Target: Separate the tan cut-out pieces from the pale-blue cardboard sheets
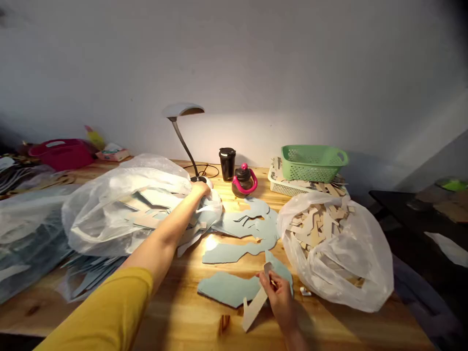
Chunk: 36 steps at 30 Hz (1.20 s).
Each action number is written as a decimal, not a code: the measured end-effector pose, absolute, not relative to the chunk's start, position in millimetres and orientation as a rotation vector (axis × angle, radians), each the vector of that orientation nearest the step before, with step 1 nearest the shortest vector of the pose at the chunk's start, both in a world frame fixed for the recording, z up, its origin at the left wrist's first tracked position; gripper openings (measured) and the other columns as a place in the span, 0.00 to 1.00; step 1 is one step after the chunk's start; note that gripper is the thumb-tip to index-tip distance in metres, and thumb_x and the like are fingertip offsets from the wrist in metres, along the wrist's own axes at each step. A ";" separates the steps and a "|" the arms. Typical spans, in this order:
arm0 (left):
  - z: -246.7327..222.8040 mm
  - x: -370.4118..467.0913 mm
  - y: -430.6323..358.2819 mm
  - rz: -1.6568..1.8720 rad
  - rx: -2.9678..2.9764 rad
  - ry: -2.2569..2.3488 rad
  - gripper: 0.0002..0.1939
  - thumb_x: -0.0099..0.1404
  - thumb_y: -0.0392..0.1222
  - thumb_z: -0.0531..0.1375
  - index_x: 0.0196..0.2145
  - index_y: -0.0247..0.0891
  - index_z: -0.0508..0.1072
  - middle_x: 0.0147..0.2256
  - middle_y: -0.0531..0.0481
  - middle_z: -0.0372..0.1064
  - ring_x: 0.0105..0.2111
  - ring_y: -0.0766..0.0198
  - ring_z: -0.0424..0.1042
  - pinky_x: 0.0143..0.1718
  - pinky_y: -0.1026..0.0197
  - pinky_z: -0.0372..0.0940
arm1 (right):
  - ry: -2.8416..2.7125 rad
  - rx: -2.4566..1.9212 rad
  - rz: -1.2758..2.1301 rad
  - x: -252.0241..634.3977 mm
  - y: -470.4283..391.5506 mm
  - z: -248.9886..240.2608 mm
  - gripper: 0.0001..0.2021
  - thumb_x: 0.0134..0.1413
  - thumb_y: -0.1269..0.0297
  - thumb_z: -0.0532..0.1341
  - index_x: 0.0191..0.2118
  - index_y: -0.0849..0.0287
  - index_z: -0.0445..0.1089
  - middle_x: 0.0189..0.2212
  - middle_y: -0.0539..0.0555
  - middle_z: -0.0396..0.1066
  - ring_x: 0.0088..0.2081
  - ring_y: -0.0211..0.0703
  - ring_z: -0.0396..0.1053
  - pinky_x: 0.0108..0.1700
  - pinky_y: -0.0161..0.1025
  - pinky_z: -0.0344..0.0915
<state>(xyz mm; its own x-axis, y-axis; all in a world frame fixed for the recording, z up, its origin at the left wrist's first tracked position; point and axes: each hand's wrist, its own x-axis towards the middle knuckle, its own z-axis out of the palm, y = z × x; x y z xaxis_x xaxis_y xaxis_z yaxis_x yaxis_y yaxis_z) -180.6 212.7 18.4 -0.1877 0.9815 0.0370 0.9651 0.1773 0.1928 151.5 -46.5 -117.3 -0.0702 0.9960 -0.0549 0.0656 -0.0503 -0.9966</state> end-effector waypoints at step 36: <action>-20.3 -33.1 -84.2 1.388 0.833 1.053 0.15 0.55 0.47 0.69 0.31 0.32 0.72 0.30 0.48 0.71 0.32 0.65 0.73 0.36 0.62 0.73 | -1.722 -0.998 0.389 101.4 -76.0 -16.3 0.07 0.60 0.71 0.58 0.41 0.61 0.73 0.36 0.56 0.70 0.35 0.33 0.69 0.37 0.30 0.70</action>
